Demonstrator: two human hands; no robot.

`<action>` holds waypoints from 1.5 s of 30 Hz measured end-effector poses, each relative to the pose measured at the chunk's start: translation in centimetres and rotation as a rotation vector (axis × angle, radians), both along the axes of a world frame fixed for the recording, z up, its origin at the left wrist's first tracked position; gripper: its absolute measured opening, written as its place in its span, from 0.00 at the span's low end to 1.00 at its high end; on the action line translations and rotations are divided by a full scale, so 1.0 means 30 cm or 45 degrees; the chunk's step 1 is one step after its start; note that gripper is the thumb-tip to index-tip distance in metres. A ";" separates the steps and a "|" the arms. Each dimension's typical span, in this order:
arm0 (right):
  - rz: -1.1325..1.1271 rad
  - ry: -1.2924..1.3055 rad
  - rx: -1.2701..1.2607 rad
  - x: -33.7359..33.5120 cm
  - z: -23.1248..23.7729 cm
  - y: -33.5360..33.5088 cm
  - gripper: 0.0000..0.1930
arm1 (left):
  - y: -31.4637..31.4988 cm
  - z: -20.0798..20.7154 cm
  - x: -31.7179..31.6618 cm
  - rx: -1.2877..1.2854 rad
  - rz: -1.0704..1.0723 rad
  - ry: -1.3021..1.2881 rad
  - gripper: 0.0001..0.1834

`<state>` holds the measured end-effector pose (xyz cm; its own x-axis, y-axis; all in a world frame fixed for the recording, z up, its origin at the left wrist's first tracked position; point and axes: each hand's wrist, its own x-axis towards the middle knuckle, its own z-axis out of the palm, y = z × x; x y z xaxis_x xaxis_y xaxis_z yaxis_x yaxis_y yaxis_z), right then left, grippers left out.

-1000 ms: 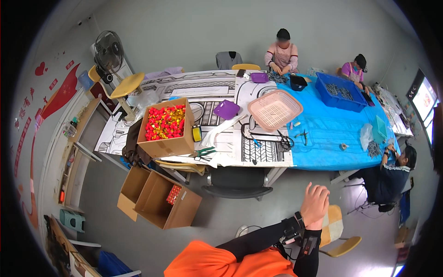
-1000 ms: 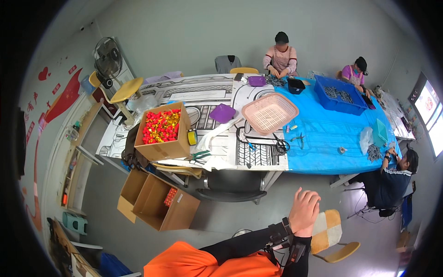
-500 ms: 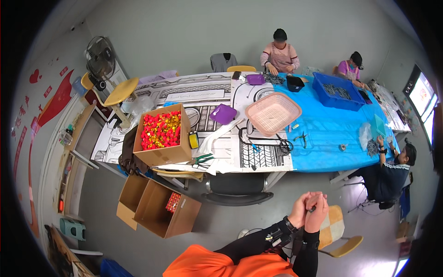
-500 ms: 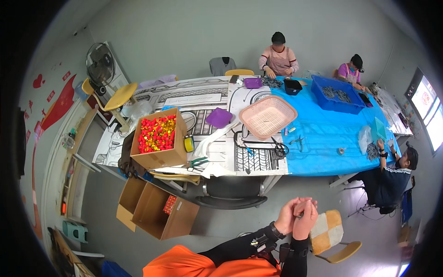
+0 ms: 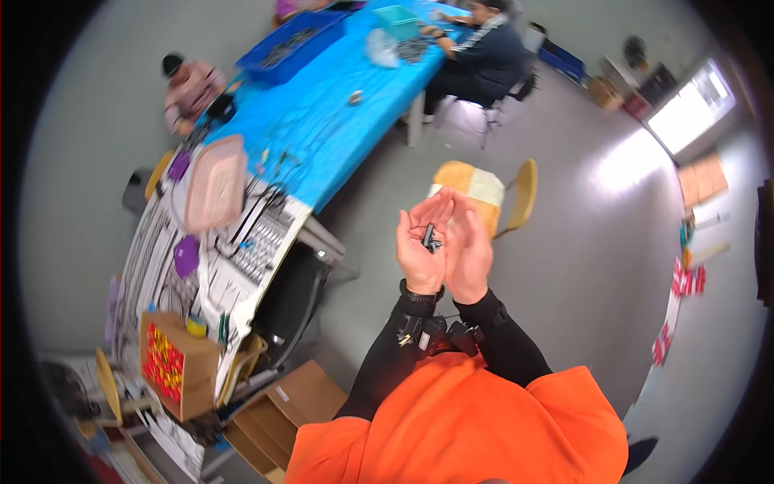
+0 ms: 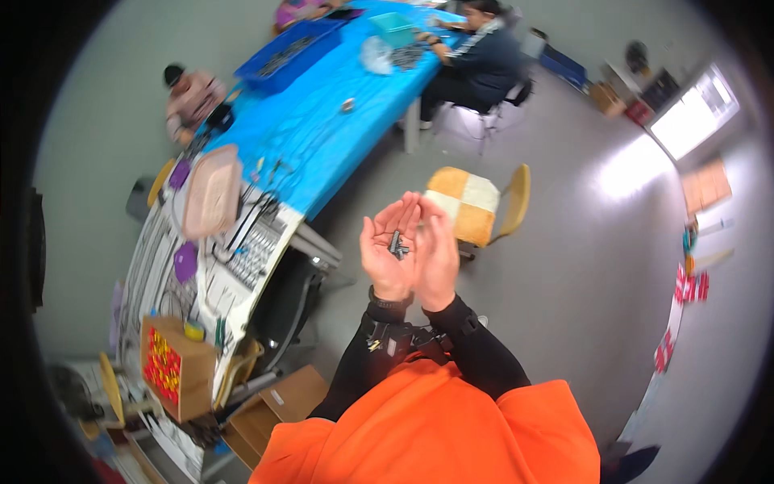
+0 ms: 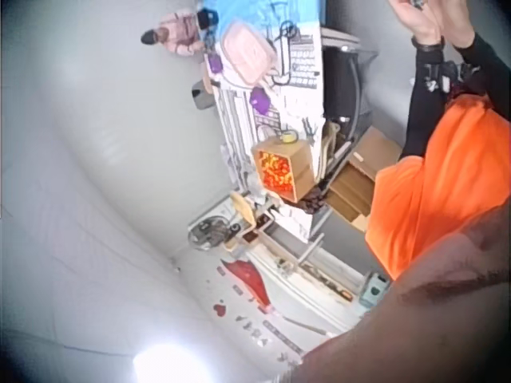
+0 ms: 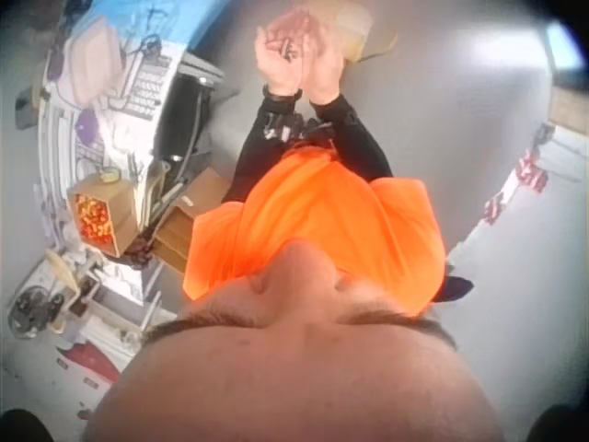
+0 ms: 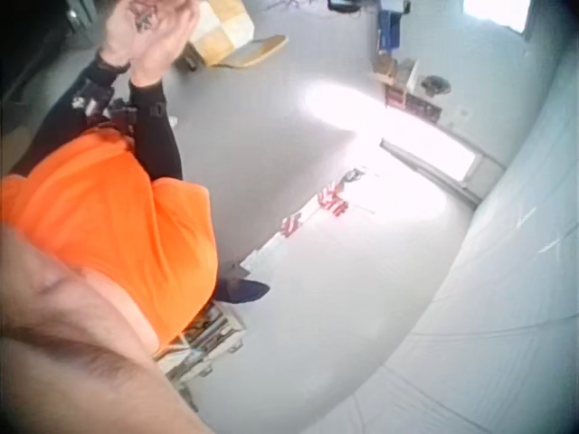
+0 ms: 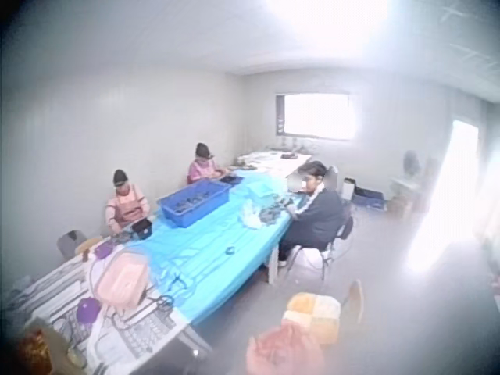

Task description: The person cuts a strip of components using shears, walks to a doorway, and returns to empty a plastic bag into a basket before joining components with pliers.

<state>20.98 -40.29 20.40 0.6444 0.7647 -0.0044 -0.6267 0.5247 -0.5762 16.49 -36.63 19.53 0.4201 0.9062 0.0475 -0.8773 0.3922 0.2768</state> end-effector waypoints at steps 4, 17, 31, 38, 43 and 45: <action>0.169 0.432 -0.130 0.256 -0.067 -0.169 0.20 | -0.148 -0.079 0.276 1.379 0.255 1.212 0.21; -0.183 0.550 -0.015 1.072 -0.582 -0.876 0.12 | -0.754 -0.152 1.077 2.274 -0.240 0.985 0.11; -1.226 0.541 -1.096 1.737 -1.069 -1.954 0.25 | -0.520 -0.514 2.005 1.280 -0.979 1.150 0.11; 0.146 0.217 -2.839 1.121 -1.609 -2.536 0.12 | -0.708 -0.431 2.650 1.276 -1.213 1.059 0.11; -0.607 0.417 -2.674 1.433 -1.425 -2.372 0.11 | -0.851 -0.467 3.038 1.305 -1.379 0.996 0.12; -0.875 0.285 -2.838 1.569 -1.461 -2.397 0.11 | -0.880 -0.567 3.186 1.311 -1.431 1.096 0.12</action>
